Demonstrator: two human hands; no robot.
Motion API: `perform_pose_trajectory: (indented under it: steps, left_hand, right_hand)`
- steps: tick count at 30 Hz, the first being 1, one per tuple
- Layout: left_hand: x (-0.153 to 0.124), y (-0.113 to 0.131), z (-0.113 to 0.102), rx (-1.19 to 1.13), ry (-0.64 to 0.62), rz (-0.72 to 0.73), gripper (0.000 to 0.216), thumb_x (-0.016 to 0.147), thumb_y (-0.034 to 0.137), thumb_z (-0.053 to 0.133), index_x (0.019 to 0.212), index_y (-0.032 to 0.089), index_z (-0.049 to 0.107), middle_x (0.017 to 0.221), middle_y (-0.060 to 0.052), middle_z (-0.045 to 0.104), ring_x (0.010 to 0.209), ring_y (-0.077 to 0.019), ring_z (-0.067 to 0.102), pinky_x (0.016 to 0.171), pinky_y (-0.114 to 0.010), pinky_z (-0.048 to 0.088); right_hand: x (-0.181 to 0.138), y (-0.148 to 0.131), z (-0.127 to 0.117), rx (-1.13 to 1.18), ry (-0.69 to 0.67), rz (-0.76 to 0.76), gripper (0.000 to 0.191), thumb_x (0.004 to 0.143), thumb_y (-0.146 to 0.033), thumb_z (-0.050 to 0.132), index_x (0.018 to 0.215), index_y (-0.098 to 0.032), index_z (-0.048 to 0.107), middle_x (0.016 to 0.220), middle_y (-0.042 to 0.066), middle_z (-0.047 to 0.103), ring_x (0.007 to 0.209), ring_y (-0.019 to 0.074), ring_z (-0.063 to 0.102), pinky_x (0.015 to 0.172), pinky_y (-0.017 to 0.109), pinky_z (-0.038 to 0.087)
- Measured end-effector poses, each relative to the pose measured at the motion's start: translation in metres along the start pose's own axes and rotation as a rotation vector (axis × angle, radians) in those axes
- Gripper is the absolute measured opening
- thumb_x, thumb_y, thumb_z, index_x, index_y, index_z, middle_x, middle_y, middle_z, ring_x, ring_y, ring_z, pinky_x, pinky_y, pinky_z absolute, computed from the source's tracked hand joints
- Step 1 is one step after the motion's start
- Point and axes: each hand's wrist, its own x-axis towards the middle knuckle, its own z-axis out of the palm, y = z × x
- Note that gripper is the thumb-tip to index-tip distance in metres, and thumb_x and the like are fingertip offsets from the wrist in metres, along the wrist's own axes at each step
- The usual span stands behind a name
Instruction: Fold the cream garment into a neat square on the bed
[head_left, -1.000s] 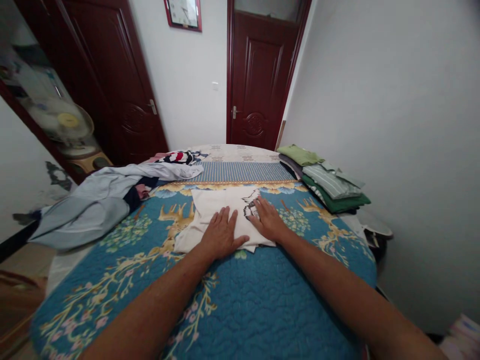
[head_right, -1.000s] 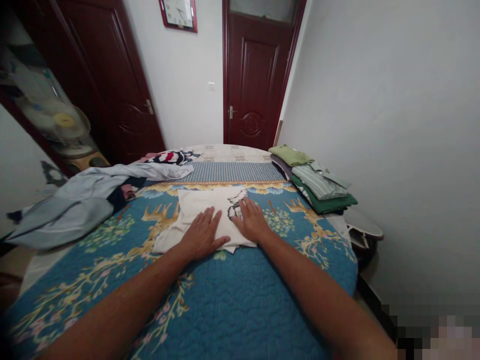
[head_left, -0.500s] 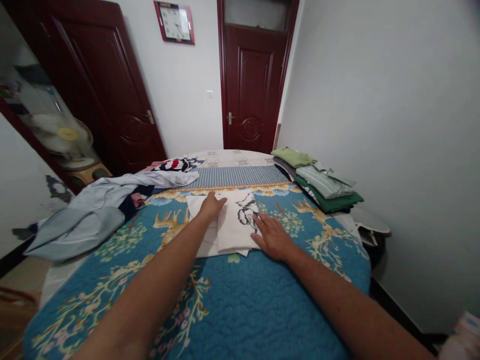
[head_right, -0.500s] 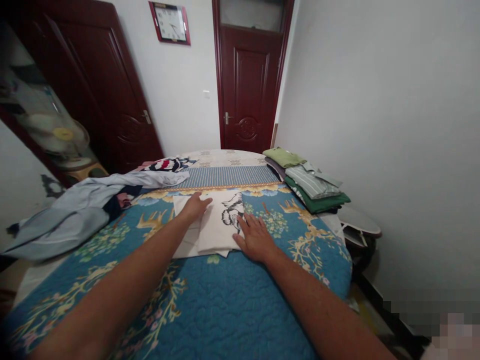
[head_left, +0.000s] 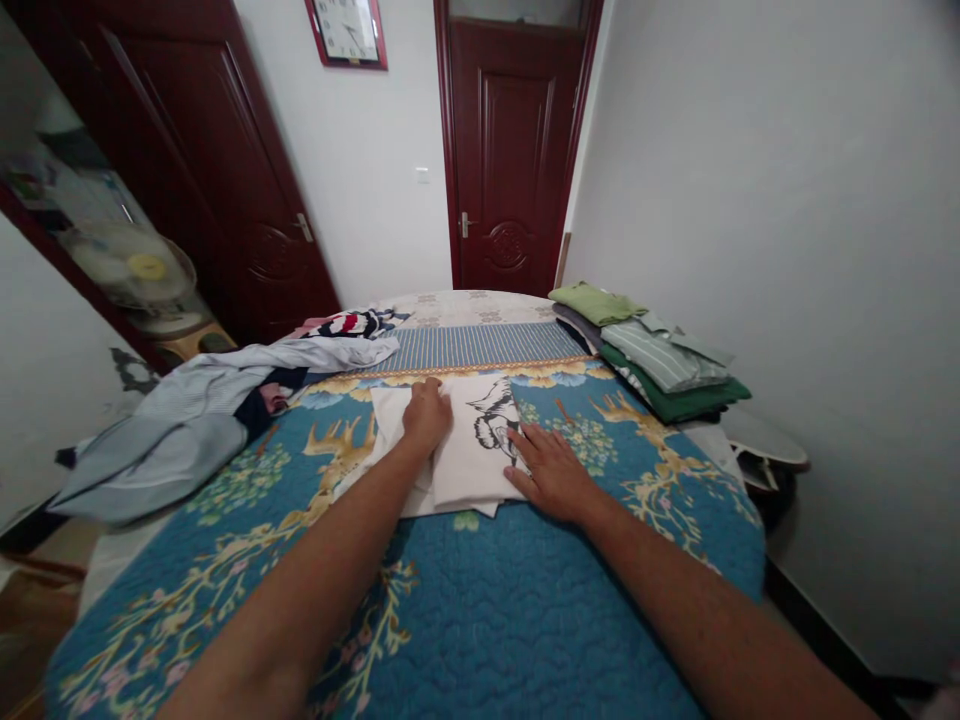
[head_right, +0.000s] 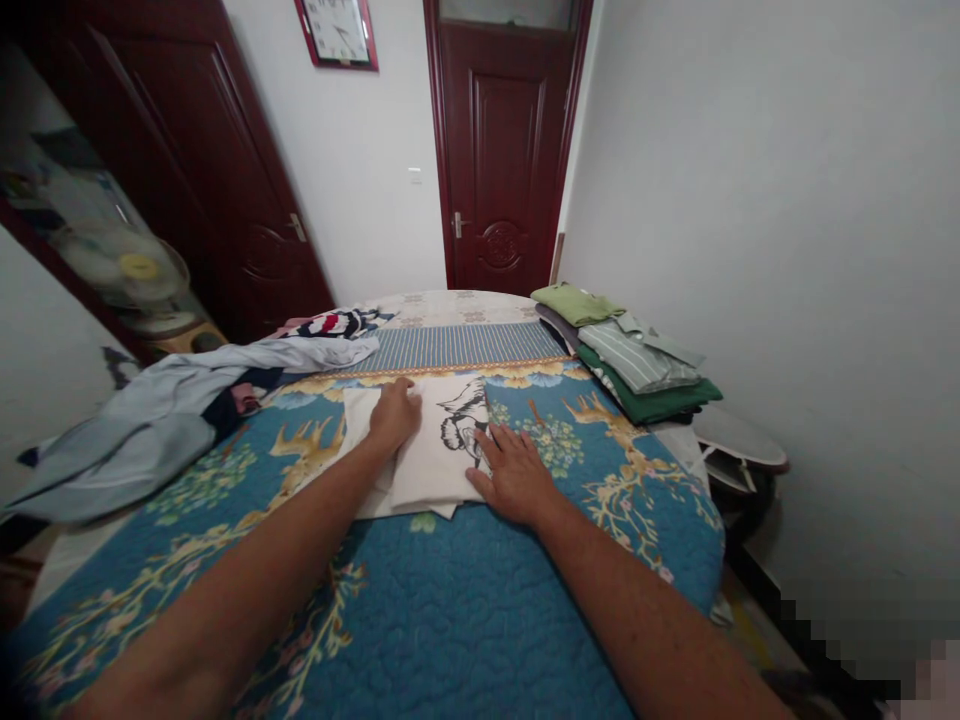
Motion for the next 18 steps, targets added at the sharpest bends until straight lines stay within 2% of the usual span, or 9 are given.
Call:
perform_pose_trajectory:
  steps: [2,4,6,8,10,12,15,18]
  left_hand:
    - [-0.017,0.001,-0.003,0.07,0.033,0.209,0.042,0.106,0.032,0.051,0.145,0.018,0.061,0.154,-0.018,0.059,0.141,-0.0301,0.06,0.117,-0.045,0.049]
    - [-0.038,-0.003,-0.006,0.135,-0.053,0.414,0.048,0.109,0.039,0.046,0.15,0.017,0.059,0.159,-0.018,0.058,0.15,-0.0314,0.052,0.124,-0.049,0.044]
    - [-0.062,-0.01,-0.008,0.218,-0.177,0.539,0.057,0.11,0.048,0.044,0.156,0.017,0.055,0.163,-0.019,0.056,0.156,-0.0344,0.046,0.128,-0.054,0.039]
    - [-0.085,-0.018,-0.011,0.293,-0.22,0.582,0.067,0.109,0.055,0.046,0.163,0.015,0.048,0.171,-0.021,0.047,0.162,-0.037,0.038,0.13,-0.059,0.034]
    - [-0.102,-0.024,-0.014,0.343,-0.206,0.583,0.072,0.108,0.057,0.048,0.166,0.015,0.045,0.175,-0.022,0.041,0.165,-0.0376,0.034,0.132,-0.06,0.03]
    - [-0.114,-0.026,-0.018,0.377,-0.203,0.587,0.069,0.108,0.053,0.048,0.165,0.014,0.048,0.173,-0.022,0.043,0.164,-0.037,0.036,0.133,-0.059,0.029]
    - [-0.132,-0.019,-0.031,0.389,-0.23,0.612,0.058,0.108,0.038,0.048,0.16,0.015,0.055,0.17,-0.02,0.049,0.162,-0.0358,0.041,0.134,-0.058,0.03]
    - [-0.158,0.001,-0.058,0.257,-0.379,0.658,0.05,0.105,0.03,0.05,0.151,0.018,0.064,0.164,-0.018,0.057,0.156,-0.0351,0.049,0.132,-0.059,0.035]
  right_hand:
    - [0.001,0.002,-0.001,0.015,0.006,-0.007,0.071,0.109,-0.058,0.047,0.17,-0.022,0.045,0.175,0.017,0.041,0.164,0.0346,0.034,0.135,0.06,0.02]
    - [0.001,0.005,-0.002,0.023,0.018,-0.011,0.07,0.108,-0.057,0.048,0.17,-0.023,0.045,0.175,0.016,0.04,0.163,0.0336,0.035,0.135,0.058,0.022]
    - [0.001,0.006,-0.001,0.019,0.031,-0.011,0.07,0.109,-0.056,0.047,0.17,-0.023,0.045,0.177,0.015,0.037,0.164,0.0332,0.034,0.135,0.057,0.023]
    - [0.001,0.006,0.001,0.013,0.034,-0.012,0.07,0.109,-0.056,0.046,0.17,-0.023,0.044,0.178,0.014,0.036,0.165,0.0331,0.033,0.135,0.057,0.022]
    - [0.001,0.008,0.001,0.016,0.027,-0.017,0.069,0.109,-0.055,0.046,0.17,-0.023,0.044,0.177,0.014,0.038,0.164,0.0329,0.034,0.135,0.057,0.022]
    - [0.002,0.012,0.0,0.029,0.027,-0.025,0.067,0.109,-0.053,0.046,0.169,-0.023,0.047,0.175,0.013,0.042,0.162,0.0323,0.037,0.134,0.056,0.025]
    - [0.005,0.022,-0.001,0.023,0.057,-0.021,0.062,0.11,-0.051,0.044,0.163,-0.021,0.055,0.169,0.014,0.051,0.157,0.0307,0.045,0.132,0.052,0.031]
    - [0.009,0.032,-0.001,-0.019,0.098,-0.004,0.057,0.111,-0.048,0.042,0.153,-0.017,0.065,0.162,0.016,0.057,0.151,0.031,0.051,0.131,0.049,0.033]
